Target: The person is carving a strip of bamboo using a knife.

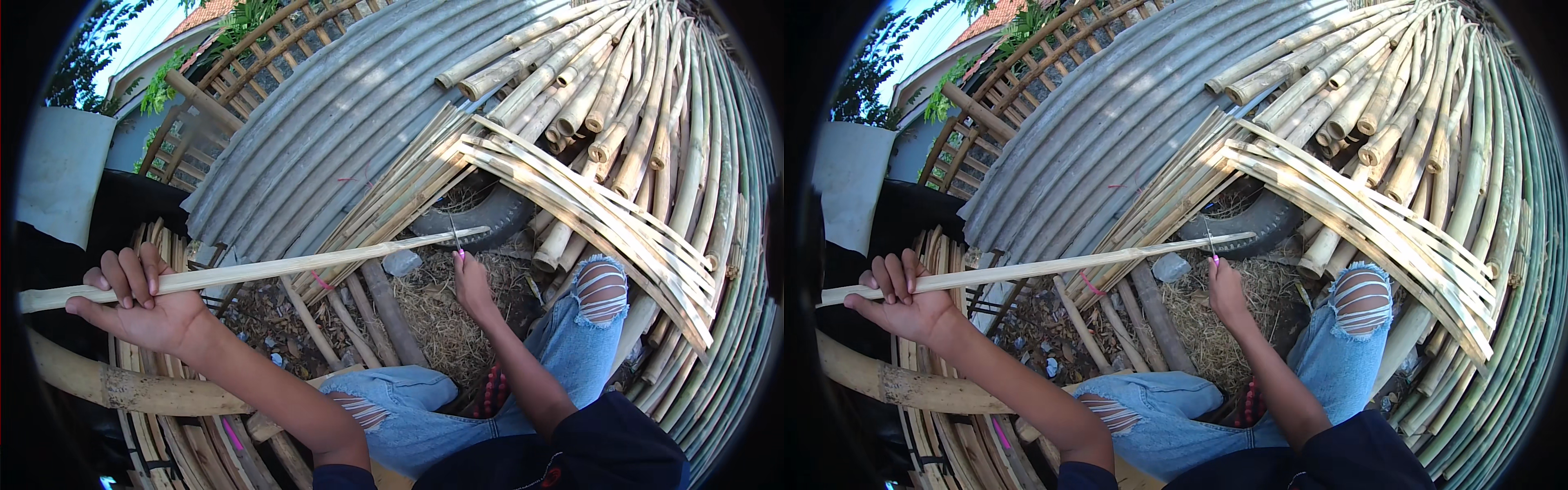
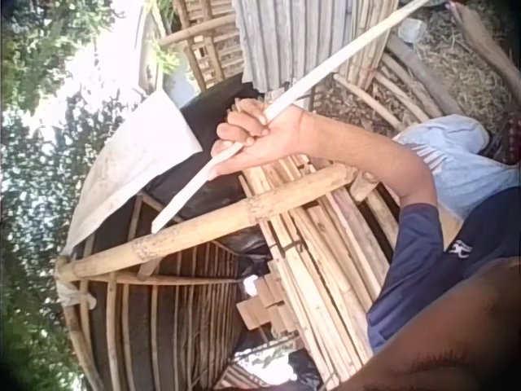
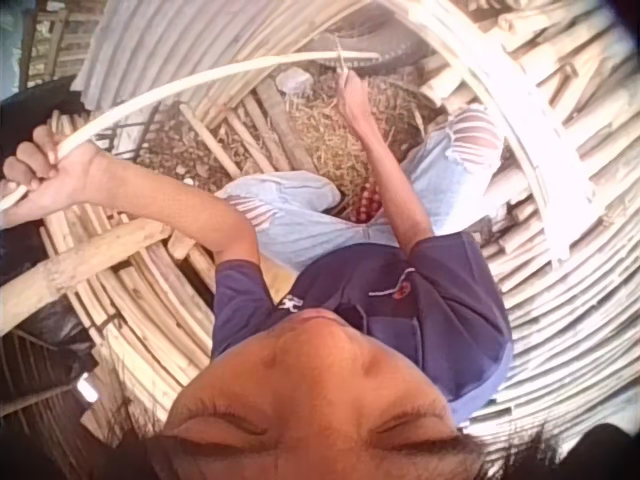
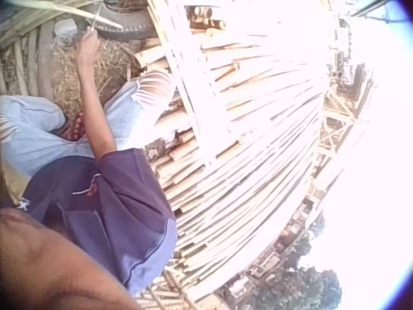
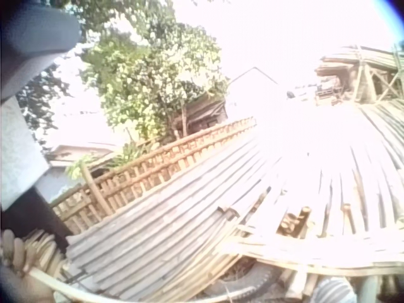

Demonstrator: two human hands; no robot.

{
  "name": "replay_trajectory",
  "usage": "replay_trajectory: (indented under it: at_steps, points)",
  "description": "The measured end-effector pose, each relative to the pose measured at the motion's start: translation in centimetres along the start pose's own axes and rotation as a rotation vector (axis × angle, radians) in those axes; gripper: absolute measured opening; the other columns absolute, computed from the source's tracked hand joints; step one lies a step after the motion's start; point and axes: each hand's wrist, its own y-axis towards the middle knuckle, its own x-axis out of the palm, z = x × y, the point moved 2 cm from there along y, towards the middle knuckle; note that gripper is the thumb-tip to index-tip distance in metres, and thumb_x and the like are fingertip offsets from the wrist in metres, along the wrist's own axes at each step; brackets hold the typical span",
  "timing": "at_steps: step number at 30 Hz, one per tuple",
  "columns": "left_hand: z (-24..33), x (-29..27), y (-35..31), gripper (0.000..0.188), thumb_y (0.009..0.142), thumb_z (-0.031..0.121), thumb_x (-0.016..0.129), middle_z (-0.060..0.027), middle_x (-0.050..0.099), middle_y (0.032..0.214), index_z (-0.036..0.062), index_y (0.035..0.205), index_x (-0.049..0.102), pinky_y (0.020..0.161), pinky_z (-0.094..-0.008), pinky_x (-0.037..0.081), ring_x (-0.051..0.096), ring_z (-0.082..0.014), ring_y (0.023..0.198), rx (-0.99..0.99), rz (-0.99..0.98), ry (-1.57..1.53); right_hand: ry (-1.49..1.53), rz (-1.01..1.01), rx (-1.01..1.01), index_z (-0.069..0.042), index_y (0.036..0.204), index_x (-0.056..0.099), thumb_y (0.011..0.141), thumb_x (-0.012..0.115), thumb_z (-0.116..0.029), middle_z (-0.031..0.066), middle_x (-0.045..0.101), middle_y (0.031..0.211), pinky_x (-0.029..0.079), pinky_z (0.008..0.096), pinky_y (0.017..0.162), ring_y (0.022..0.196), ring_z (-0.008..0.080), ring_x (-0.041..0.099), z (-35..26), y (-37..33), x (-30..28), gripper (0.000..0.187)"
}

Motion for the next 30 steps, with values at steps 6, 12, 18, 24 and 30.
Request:
replay_trajectory:
  at_steps: [6, 12, 18, 24, 30]
  points:
    - [-0.1, 0.1, 0.4, 0.048, 0.091, 0.051, 0.039, 0.0040, 0.027, 0.050, 0.0092, 0.067, 0.042, 0.036, -0.0176, 0.022, 0.022, -0.0044, 0.038, -0.014, -0.067, -0.055, -0.136, 0.050, 0.066, 0.006, 0.084, 0.054, 0.093, 0.041, -0.024, 0.0296, 0.057, 0.074, 0.043, 0.0525, 0.067, 0.077, 0.0458, 0.056, 4.5, 3.2, 0.1, 0.035]
    - [0.3, -0.7, 0.6, 0.048, 0.092, 0.051, 0.038, 0.0040, 0.026, 0.050, 0.0099, 0.067, 0.042, 0.036, -0.0172, 0.021, 0.021, -0.0042, 0.038, 0.006, -0.026, -0.001, -0.026, 0.024, -0.034, 0.006, 0.085, 0.054, 0.093, 0.041, -0.023, 0.0297, 0.056, 0.074, 0.042, 0.0523, 0.064, 0.075, 0.0461, 0.056, 2.4, 2.4, 1.9, 0.032]
    - [-0.5, -1.5, 0.6, 0.048, 0.092, 0.051, 0.039, 0.0039, 0.026, 0.050, 0.0106, 0.065, 0.042, 0.035, -0.0168, 0.021, 0.021, -0.0042, 0.037, 0.028, 0.104, 0.071, -0.054, 0.071, 0.078, 0.007, 0.089, 0.055, 0.092, 0.041, -0.020, 0.0301, 0.056, 0.078, 0.043, 0.0496, 0.067, 0.080, 0.0449, 0.056, 8.4, 6.7, 2.8, 0.031]
    - [-1.6, -2.8, 1.5, 0.048, 0.091, 0.048, 0.043, 0.0028, 0.027, 0.048, 0.0101, 0.062, 0.045, 0.036, -0.0185, 0.020, 0.022, -0.0061, 0.038, 0.004, 0.183, 0.051, -0.161, 0.092, 0.279, 0.004, 0.091, 0.059, 0.091, 0.043, -0.023, 0.0279, 0.060, 0.083, 0.046, 0.0511, 0.072, 0.083, 0.0444, 0.057, 14.1, 7.7, 2.3, 0.032]
    - [-1.4, -3.6, 2.2, 0.046, 0.091, 0.047, 0.043, 0.0030, 0.026, 0.048, 0.0101, 0.064, 0.042, 0.036, -0.0188, 0.020, 0.022, -0.0062, 0.038, -0.057, 0.013, -0.032, -0.100, 0.106, 0.128, 0.006, 0.087, 0.059, 0.091, 0.043, -0.023, 0.0291, 0.059, 0.085, 0.045, 0.0504, 0.071, 0.085, 0.0430, 0.058, 12.9, 6.3, 4.2, 0.033]
